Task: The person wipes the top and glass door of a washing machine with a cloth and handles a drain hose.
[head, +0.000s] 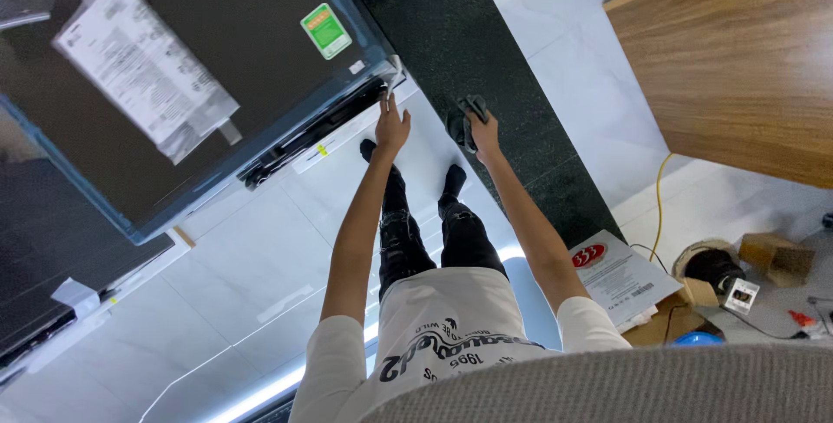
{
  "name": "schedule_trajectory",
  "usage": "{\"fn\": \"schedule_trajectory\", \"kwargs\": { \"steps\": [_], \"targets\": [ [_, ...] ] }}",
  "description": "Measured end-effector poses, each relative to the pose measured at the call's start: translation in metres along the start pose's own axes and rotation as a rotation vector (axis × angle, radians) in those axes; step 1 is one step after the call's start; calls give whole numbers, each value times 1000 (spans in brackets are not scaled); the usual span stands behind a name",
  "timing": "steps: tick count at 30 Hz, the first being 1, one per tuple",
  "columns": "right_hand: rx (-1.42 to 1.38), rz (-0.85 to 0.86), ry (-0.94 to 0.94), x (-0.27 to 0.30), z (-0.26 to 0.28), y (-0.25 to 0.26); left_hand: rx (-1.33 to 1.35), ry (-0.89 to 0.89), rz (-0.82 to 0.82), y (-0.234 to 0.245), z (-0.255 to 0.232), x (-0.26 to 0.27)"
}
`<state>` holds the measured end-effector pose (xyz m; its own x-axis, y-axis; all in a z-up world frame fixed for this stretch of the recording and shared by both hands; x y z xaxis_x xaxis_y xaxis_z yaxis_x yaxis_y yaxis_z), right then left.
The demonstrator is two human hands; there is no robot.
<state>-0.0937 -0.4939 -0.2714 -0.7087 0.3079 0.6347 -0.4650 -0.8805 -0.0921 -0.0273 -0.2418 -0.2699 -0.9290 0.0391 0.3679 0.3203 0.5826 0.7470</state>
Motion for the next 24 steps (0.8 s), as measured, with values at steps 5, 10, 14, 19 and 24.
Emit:
{"fn": "schedule_trajectory", "kwargs": {
  "steps": [5, 10, 14, 19, 24],
  "targets": [
    [-14, 44, -108, -22, -27, 18, -83, 59, 3, -26, 6, -22],
    [85, 89, -143, -74, -24, -21, -30, 128, 15, -51, 17, -41],
    [138, 118, -185, -122, -24, -83, -26, 158, -61, -62, 16, -59],
    [554, 196, -29, -188, -35, -160, 6, 344, -34, -72, 20, -61],
    [673, 243, -112, -203, -50, -196, 116, 453, 35, -91, 25, -53]
  ]
}}
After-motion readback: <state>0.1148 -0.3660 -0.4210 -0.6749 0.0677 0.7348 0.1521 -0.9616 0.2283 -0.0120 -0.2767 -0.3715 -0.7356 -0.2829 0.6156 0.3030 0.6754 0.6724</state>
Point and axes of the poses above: each hand's wrist, its own x-axis away from the middle knuckle, its own y-axis out of the back of the hand, z = x × y, the point moved 6 cm from there along -x, towards the middle knuckle, and after that the axes turned 5 degrees about -x, right-handed, at the moved point
